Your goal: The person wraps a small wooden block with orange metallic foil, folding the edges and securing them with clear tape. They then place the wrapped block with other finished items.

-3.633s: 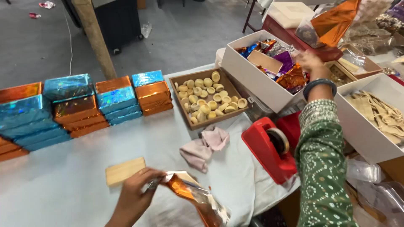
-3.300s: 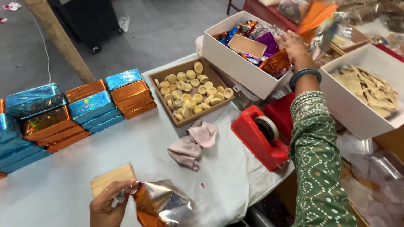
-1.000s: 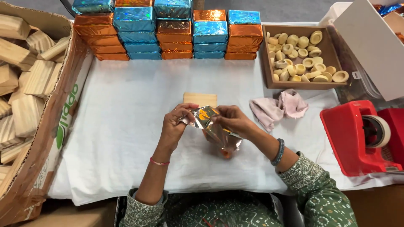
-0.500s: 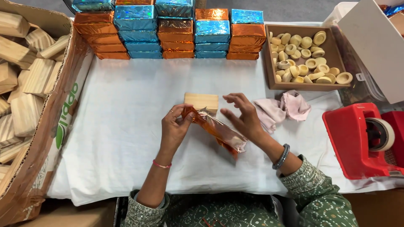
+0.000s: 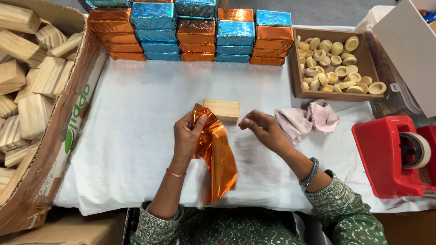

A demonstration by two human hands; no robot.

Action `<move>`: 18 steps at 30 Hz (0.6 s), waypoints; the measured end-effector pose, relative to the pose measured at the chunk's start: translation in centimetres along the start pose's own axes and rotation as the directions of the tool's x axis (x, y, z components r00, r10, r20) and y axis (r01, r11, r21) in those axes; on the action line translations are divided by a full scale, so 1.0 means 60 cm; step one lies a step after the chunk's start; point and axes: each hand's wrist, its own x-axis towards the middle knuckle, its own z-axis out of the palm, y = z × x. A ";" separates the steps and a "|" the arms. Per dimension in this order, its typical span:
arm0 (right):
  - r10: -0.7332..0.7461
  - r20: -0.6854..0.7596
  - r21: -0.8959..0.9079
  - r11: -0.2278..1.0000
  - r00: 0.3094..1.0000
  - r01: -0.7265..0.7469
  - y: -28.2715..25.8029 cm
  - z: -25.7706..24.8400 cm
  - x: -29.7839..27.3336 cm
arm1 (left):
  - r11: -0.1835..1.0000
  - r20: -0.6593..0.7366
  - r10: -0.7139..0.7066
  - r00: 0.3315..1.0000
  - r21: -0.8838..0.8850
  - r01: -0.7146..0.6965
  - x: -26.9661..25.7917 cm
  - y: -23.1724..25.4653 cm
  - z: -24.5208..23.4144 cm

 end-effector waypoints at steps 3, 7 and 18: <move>0.001 0.088 0.237 0.971 0.996 -0.022 0.012 0.009 -0.003 | 0.999 -0.004 -0.013 1.000 -0.036 0.013 -0.004 0.015 0.004; 0.028 0.192 0.085 0.995 0.981 -0.045 -0.030 0.046 -0.020 | 0.987 0.022 0.073 0.997 0.143 -0.075 -0.009 0.009 0.010; 0.052 0.275 0.320 0.937 0.960 -0.143 -0.057 0.058 -0.037 | 0.890 -0.066 0.143 0.987 0.446 -0.099 -0.016 0.011 0.022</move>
